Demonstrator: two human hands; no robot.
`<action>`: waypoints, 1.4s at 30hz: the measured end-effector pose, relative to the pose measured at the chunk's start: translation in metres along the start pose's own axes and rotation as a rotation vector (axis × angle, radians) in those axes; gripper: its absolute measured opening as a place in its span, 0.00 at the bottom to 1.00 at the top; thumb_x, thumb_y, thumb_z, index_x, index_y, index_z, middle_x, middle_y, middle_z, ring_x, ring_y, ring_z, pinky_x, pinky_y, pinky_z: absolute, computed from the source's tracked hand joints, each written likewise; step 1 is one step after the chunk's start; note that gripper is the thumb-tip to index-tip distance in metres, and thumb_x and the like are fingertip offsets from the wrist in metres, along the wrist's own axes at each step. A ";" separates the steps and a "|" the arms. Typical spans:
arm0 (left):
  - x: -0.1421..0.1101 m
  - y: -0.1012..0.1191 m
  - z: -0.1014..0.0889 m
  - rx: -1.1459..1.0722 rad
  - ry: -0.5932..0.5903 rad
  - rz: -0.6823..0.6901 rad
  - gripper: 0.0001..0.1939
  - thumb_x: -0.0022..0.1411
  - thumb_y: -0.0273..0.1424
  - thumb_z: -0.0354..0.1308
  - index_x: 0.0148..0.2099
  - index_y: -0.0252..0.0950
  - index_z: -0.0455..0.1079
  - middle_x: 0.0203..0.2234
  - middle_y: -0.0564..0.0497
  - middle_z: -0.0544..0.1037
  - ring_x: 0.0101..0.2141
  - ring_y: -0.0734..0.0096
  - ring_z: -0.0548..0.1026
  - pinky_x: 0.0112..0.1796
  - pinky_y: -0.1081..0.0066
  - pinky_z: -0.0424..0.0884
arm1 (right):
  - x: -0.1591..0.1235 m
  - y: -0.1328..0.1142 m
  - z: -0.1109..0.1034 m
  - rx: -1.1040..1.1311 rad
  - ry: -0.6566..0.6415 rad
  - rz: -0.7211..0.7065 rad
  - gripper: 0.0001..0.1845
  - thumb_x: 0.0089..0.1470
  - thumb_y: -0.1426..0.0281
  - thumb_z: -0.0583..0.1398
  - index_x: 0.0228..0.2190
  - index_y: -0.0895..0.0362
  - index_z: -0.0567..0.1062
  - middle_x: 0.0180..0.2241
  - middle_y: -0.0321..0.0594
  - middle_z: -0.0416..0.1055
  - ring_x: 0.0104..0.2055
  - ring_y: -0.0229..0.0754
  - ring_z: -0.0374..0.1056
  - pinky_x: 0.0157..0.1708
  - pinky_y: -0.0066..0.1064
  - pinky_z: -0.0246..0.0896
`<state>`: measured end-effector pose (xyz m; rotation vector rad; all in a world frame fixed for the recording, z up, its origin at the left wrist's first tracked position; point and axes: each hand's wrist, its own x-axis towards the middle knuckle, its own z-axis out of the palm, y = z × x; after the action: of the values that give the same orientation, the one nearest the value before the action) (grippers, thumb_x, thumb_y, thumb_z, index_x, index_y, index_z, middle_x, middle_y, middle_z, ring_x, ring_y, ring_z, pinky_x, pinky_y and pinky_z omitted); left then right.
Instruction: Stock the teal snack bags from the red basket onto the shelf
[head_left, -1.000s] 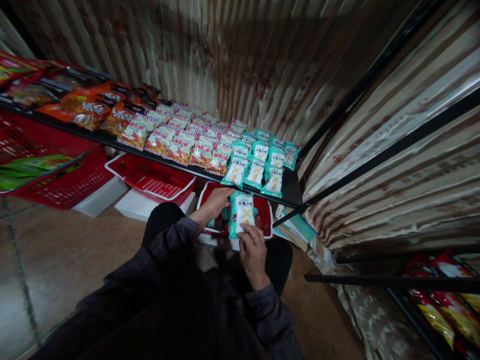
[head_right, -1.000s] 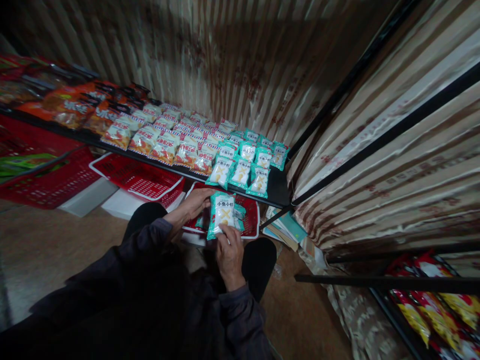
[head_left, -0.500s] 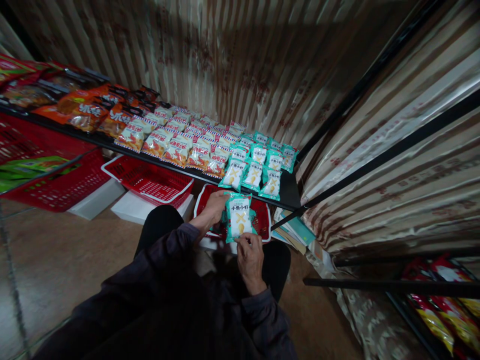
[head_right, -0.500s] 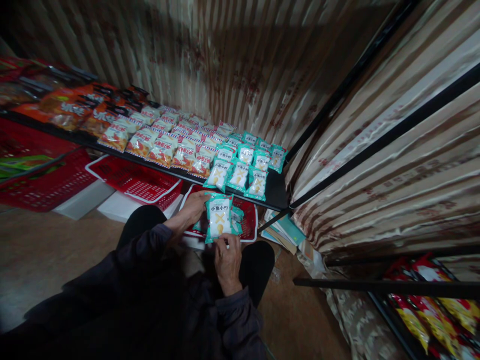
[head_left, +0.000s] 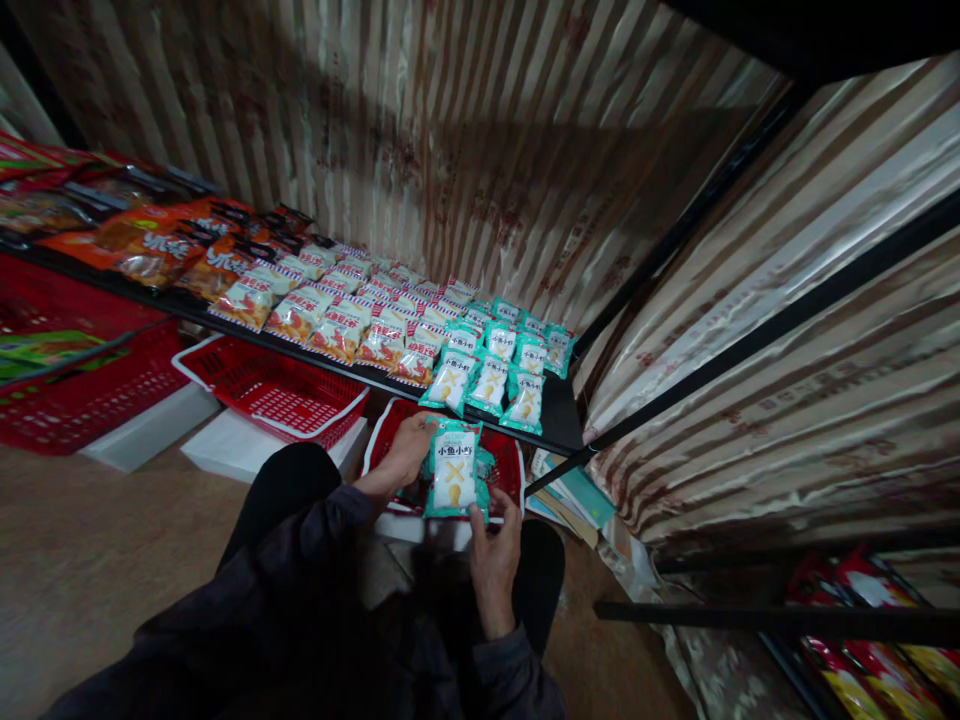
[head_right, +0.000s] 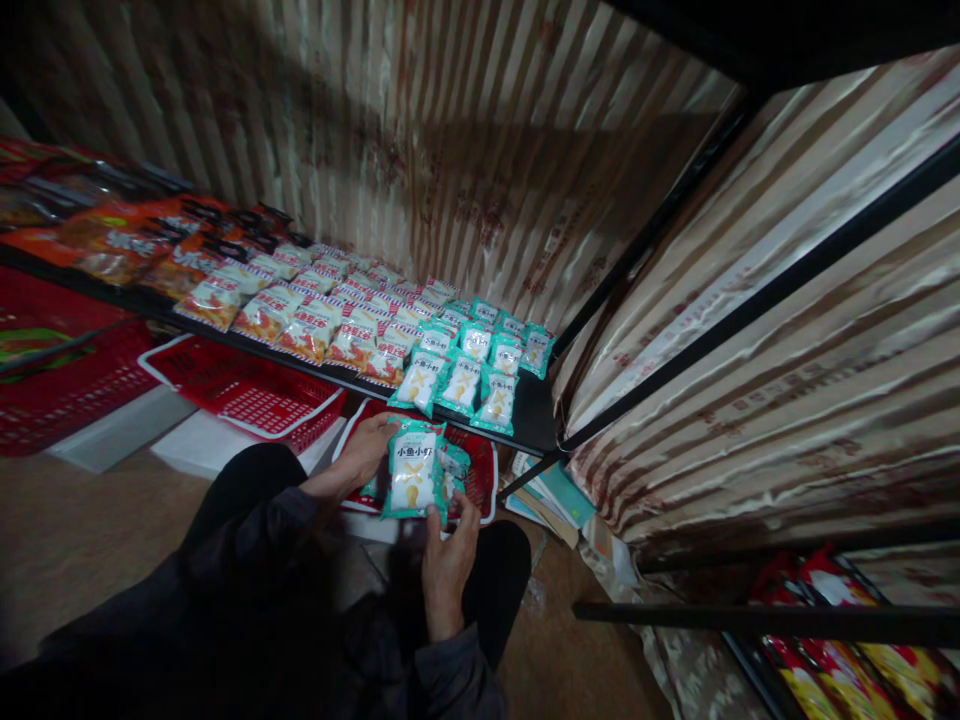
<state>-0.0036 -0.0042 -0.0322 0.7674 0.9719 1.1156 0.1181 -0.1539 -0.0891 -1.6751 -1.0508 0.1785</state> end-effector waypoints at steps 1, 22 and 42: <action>0.000 0.000 0.001 0.004 0.002 0.003 0.13 0.41 0.35 0.65 0.30 0.33 0.71 0.20 0.54 0.74 0.22 0.74 0.70 0.27 0.74 0.65 | 0.003 0.002 0.000 0.053 -0.024 0.092 0.23 0.52 0.58 0.63 0.44 0.59 0.73 0.41 0.47 0.74 0.41 0.45 0.70 0.39 0.34 0.66; 0.002 0.000 0.025 0.038 -0.126 -0.135 0.16 0.43 0.40 0.68 0.31 0.37 0.69 0.26 0.53 0.77 0.30 0.68 0.75 0.33 0.71 0.67 | 0.013 0.016 0.003 0.671 -0.111 0.632 0.28 0.38 0.56 0.70 0.40 0.57 0.78 0.30 0.37 0.77 0.28 0.38 0.70 0.30 0.28 0.66; 0.050 0.017 0.149 0.119 -0.242 0.108 0.20 0.44 0.44 0.68 0.25 0.37 0.63 0.18 0.57 0.68 0.23 0.74 0.67 0.26 0.74 0.62 | 0.131 0.018 -0.034 0.605 0.028 0.339 0.42 0.47 0.53 0.64 0.60 0.55 0.63 0.55 0.48 0.69 0.52 0.48 0.70 0.47 0.37 0.68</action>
<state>0.1339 0.0436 0.0296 1.0364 0.8050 1.0358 0.2259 -0.0853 -0.0419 -1.2775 -0.5973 0.6269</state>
